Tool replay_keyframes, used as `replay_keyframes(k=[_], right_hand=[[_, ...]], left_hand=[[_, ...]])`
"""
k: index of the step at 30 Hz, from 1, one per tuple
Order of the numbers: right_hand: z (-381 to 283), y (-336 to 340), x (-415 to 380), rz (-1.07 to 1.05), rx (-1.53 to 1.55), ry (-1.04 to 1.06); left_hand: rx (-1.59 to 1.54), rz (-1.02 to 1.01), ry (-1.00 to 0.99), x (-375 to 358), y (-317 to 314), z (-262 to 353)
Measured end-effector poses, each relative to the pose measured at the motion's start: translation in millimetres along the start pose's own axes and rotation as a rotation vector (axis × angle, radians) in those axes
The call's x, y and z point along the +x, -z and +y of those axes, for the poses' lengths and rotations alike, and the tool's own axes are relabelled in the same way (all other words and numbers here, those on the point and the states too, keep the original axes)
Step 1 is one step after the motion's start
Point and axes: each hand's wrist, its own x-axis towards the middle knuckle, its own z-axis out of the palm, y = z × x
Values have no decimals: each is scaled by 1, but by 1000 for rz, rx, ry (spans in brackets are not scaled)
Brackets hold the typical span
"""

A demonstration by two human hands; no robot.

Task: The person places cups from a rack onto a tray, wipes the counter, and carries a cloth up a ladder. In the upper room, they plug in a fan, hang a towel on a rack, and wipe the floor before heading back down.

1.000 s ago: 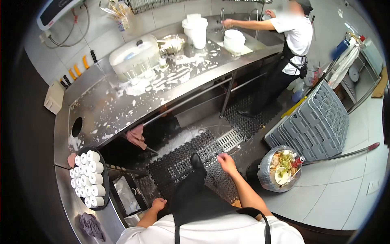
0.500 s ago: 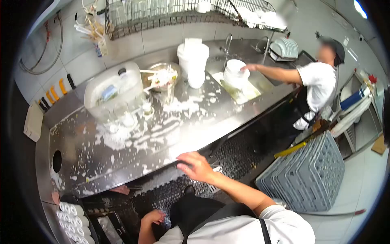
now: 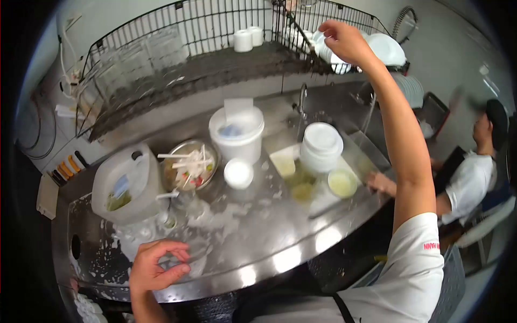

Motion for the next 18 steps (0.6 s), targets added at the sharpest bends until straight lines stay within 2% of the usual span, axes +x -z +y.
replay_keyframes(k=[3,5,7,11,13,14,15,17,18], right_hand=[[81,-35,70,-404,-261,193],[86,-45,90,-702,-230,83],[101,-62,103,-790,-188,146],[115,-85,104,-743,-273,264],[118,-74,108,-718,-258,302],[122,-62,111,-626,-161,301],[138,-59,120,-430,-108,369],[156,-28,132,-233,25,349],[159,-11,138,-132,114,329]], left_hand=[[183,-55,-14,104,-28,33],[258,-16,-102,182,-45,52],[319,25,-184,255,-58,71],[450,201,-407,387,-77,89],[572,337,-465,440,-79,87],[622,424,-482,464,-79,80],[591,469,-427,484,-75,76],[860,615,-314,523,-55,60],[912,615,-222,542,-38,52]])
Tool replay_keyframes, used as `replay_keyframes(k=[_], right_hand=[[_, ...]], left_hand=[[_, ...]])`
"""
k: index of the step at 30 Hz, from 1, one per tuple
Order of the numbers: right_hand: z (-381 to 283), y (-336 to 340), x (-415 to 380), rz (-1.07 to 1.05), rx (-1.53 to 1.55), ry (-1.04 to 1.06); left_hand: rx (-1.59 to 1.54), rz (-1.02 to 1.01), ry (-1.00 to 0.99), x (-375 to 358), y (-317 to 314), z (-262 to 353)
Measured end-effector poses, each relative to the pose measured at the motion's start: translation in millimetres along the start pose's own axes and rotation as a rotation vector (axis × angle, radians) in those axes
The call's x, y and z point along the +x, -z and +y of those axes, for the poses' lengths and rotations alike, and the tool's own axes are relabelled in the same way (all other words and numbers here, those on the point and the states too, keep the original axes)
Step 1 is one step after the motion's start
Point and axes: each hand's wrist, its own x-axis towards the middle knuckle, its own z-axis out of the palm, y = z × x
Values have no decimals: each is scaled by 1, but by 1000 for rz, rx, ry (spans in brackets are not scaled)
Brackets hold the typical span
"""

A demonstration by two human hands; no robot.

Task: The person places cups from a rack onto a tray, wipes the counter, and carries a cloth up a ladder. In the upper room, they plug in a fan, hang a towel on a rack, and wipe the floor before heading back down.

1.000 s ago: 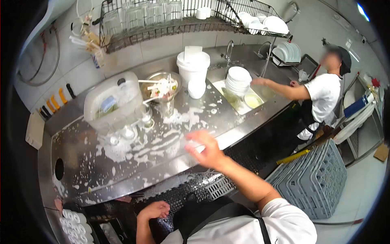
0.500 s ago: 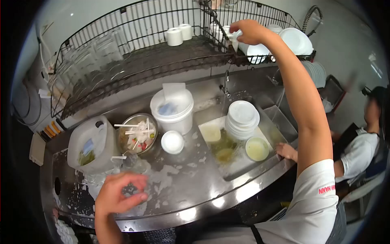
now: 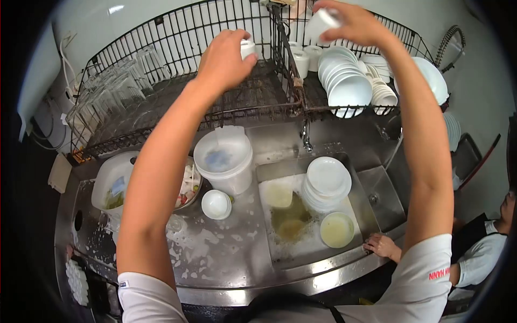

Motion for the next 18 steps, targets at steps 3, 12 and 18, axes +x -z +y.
replay_keyframes(k=[3,12,18], right_hand=[[-25,41,0,93,181,6],[-63,32,-22,171,243,85],[-88,-6,-10,256,368,32]], left_hand=[[237,-27,87,44,-40,-48],[304,-535,432,81,-91,-61],[210,-367,521,78,-78,-65]])
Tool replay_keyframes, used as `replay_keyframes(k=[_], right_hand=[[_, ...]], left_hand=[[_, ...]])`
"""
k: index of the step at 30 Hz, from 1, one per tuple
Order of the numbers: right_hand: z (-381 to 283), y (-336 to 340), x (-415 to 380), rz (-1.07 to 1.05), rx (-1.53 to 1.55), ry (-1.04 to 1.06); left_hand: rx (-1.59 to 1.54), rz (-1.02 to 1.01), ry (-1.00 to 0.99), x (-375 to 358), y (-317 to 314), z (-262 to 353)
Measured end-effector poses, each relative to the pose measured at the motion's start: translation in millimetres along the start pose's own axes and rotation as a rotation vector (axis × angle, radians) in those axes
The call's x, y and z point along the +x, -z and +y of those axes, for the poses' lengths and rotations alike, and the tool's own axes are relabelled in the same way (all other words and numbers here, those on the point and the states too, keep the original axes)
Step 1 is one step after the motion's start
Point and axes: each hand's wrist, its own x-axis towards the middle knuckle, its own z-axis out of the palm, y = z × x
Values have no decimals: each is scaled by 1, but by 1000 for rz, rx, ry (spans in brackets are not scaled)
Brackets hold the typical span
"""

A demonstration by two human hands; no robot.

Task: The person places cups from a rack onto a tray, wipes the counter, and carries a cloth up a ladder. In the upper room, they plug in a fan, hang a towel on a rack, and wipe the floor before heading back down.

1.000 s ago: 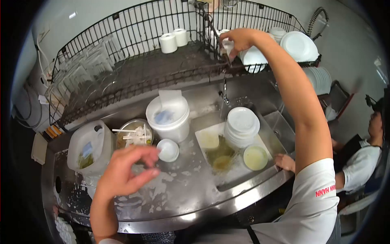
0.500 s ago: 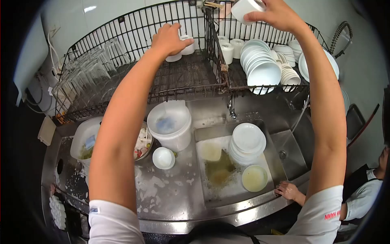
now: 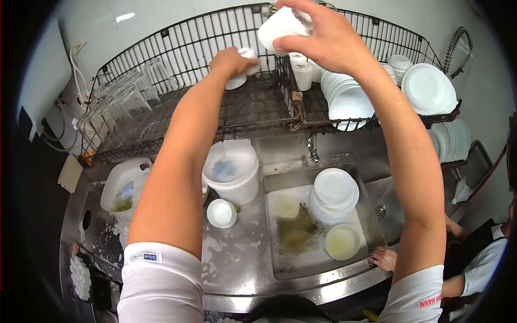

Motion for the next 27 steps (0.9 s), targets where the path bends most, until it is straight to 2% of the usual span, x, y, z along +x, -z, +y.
replay_keyframes(k=[1,3,4,5,7,9,12,15,17,20,24,25,27], right_hand=[[6,-13,1,18,-12,-18],[5,-35,1,-21,-61,-54],[1,-44,1,-75,-99,-70],[-3,-53,2,-129,-139,-84],[-16,-69,3,-342,-220,-189],[-4,-104,7,-401,-214,-218],[5,-137,12,-362,-164,-294],[15,-148,28,-157,-117,-321],[14,-137,34,-16,-29,-205],[17,-127,47,-70,225,-327],[10,-130,41,-274,500,-424],[8,-130,39,-348,525,-439],[5,-127,34,-327,602,-339]], left_hand=[[-169,46,27,10,-2,-13],[-1219,-123,95,21,1,-27],[-1511,-181,59,2,22,-27],[-1645,-225,148,-12,39,-31],[-1814,-253,267,-54,70,-30],[-1931,-330,264,-72,71,-42],[-2030,-428,286,-106,67,-54],[-2092,-446,369,-131,67,-60],[-2114,-398,317,-143,68,-58],[-2211,-327,250,-153,66,-53],[-2471,-650,-172,-150,57,-61],[-2445,-606,-142,-151,59,-56],[-2395,-517,-78,-151,61,-48]])
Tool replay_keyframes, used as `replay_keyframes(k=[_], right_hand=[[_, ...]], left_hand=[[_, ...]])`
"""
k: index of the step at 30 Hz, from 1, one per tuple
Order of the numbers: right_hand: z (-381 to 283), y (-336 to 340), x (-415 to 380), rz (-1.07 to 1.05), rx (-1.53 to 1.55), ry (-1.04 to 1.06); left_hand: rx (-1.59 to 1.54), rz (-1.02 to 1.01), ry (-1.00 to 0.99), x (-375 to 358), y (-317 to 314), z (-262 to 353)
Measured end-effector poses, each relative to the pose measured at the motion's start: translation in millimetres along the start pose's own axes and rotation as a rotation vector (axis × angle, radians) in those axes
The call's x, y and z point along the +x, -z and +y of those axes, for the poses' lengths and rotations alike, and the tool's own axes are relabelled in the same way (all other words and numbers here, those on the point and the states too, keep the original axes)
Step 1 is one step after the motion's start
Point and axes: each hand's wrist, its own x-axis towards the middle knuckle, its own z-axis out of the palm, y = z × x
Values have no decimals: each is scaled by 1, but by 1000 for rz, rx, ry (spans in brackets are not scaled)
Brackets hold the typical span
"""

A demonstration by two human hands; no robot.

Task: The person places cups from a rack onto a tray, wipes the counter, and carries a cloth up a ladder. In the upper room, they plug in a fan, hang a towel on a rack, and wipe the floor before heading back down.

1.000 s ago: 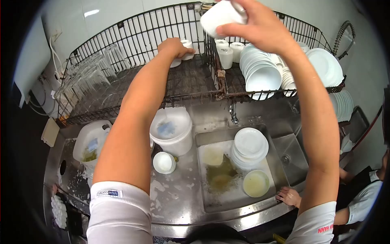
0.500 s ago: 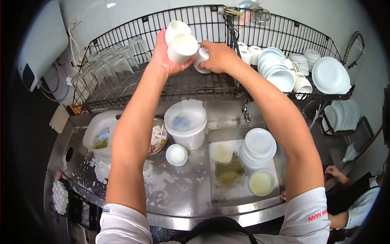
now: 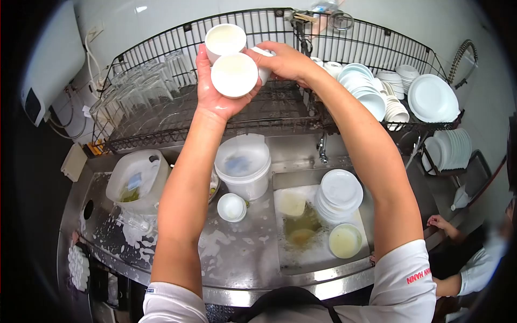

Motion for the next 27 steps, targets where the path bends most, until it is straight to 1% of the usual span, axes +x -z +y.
replay_keyframes(k=[1,3,4,5,6,7,8,9,10,12,15,16,18,19,20,22,23,24,26,27], right_hand=[[-1,7,-3,-29,-26,-15],[-6,26,-6,-92,-72,-43],[-13,42,-9,-2,-193,-56],[-8,63,-4,120,-352,-5],[11,92,6,313,-635,104],[15,116,6,372,-816,54],[30,136,9,352,-960,45],[38,149,15,165,-994,-154],[43,150,14,28,-989,-190],[54,147,11,-250,-969,-261],[72,139,27,-539,-986,-420],[70,135,29,-562,-939,-404],[93,146,44,-530,-926,-333],[94,149,47,-546,-873,-379],[91,146,47,-577,-846,-436],[88,146,47,-748,-772,-396],[98,151,48,-762,-723,-298],[106,157,54,-875,-694,-401],[118,157,56,-775,-977,-329],[117,157,55,-759,-1005,-306]], left_hand=[[-86,40,12,1,-5,-2],[-79,74,-26,-5,-14,-5],[-75,88,-45,-6,-17,-7],[-88,79,-60,-6,-13,-5],[-105,44,-55,-9,-11,-3],[-118,7,-50,-14,-9,-1],[-129,-31,-47,-19,-8,3],[-133,-52,-32,-27,-7,6],[-90,-113,-40,-30,-3,10],[-95,-79,-48,-46,-12,14],[-173,-90,38,-64,-10,28],[-131,-102,23,-73,-14,31],[-56,-127,-21,-93,-22,36],[-31,-126,-41,-103,-21,42],[-31,-155,-46,-113,-19,48],[28,-194,-71,-137,-11,61],[33,-178,-89,-150,-9,66],[-21,-34,-147,-165,-17,69],[25,38,-173,-194,-13,82],[91,7,-204,-209,-11,88]])
